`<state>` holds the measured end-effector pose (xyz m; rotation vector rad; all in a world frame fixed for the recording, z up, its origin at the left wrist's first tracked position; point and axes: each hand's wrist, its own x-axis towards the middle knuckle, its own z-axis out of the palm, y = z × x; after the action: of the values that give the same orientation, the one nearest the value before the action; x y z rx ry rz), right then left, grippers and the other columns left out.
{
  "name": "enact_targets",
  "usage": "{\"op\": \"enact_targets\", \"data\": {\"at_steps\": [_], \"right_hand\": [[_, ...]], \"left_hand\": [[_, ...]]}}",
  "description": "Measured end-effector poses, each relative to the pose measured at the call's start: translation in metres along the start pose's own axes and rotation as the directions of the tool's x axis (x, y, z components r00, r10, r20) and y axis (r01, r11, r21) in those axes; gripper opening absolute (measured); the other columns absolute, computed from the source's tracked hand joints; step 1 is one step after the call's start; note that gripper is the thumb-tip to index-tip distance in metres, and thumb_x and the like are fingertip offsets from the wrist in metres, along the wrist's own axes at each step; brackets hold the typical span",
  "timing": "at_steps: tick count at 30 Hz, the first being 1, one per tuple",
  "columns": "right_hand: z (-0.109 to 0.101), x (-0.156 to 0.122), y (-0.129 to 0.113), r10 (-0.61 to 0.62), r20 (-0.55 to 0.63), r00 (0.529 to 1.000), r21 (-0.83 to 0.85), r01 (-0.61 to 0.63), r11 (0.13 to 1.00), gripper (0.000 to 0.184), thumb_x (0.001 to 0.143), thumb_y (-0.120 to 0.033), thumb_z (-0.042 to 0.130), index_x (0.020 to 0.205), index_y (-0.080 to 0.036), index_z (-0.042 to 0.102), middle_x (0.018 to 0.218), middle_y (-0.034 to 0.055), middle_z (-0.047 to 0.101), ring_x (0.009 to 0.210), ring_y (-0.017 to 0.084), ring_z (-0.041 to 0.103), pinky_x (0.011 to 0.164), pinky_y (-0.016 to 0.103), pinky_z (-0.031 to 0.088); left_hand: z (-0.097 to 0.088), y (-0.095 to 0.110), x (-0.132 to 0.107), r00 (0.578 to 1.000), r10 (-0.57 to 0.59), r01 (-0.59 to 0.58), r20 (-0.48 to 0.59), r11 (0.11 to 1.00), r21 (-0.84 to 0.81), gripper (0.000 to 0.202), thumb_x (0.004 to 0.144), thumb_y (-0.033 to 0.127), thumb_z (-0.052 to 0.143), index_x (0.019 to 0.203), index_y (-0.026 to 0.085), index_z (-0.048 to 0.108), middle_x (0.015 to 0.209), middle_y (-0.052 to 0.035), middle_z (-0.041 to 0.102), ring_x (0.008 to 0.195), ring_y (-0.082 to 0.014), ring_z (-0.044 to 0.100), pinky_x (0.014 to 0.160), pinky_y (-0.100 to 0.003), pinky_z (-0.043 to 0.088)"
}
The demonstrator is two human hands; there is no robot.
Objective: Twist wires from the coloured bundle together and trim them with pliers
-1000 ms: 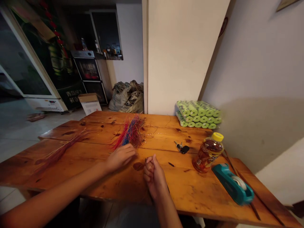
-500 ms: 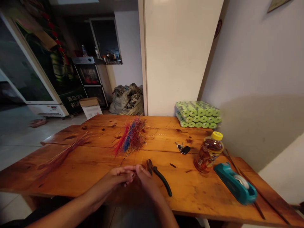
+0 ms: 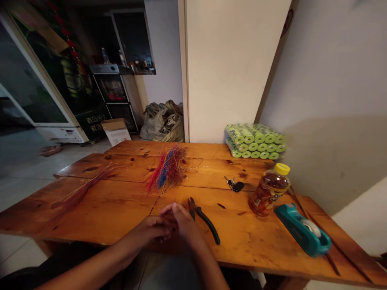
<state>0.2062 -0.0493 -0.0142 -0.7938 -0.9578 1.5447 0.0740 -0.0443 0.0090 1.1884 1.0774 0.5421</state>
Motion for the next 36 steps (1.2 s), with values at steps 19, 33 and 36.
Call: {"op": "enact_targets", "data": {"at_steps": [19, 33, 36], "right_hand": [[-0.026, -0.003, -0.029, 0.139, -0.105, 0.985, 0.389, -0.088, 0.917, 0.048, 0.066, -0.051, 0.067, 0.055, -0.019, 0.033, 0.041, -0.0125, 0.021, 0.036, 0.001, 0.006, 0.032, 0.015, 0.005], [-0.028, 0.002, -0.019, 0.208, 0.03, 0.978, 0.338, -0.206, 0.918, 0.045, 0.071, -0.05, 0.064, 0.057, -0.019, 0.034, 0.041, -0.012, 0.021, 0.035, 0.002, 0.007, 0.032, 0.015, 0.004], [-0.028, 0.002, -0.019, 0.211, 0.027, 0.977, 0.329, -0.208, 0.921, 0.045, 0.07, -0.05, 0.064, 0.057, -0.019, 0.033, 0.041, -0.0122, 0.021, 0.035, 0.002, 0.007, 0.032, 0.016, 0.004]], "left_hand": [[-0.017, -0.037, -0.044, 0.986, 0.035, -0.147, 0.164, 0.651, 0.745, 0.01, 0.065, 0.03, 0.063, 0.063, 0.023, 0.07, 0.054, 0.0026, 0.063, 0.051, -0.012, 0.052, 0.05, -0.022, 0.031], [-0.081, 0.006, 0.069, 0.838, 0.391, 0.173, -0.38, 0.47, 0.865, 0.024, 0.078, 0.038, 0.05, 0.073, 0.023, 0.067, 0.071, -0.001, 0.068, 0.067, -0.0166, 0.061, 0.056, -0.023, 0.033], [-0.074, 0.001, 0.076, 0.808, 0.423, 0.198, -0.41, 0.46, 0.865, 0.022, 0.077, 0.039, 0.051, 0.075, 0.023, 0.067, 0.074, -0.0016, 0.068, 0.07, -0.0181, 0.06, 0.054, -0.024, 0.031]]}}
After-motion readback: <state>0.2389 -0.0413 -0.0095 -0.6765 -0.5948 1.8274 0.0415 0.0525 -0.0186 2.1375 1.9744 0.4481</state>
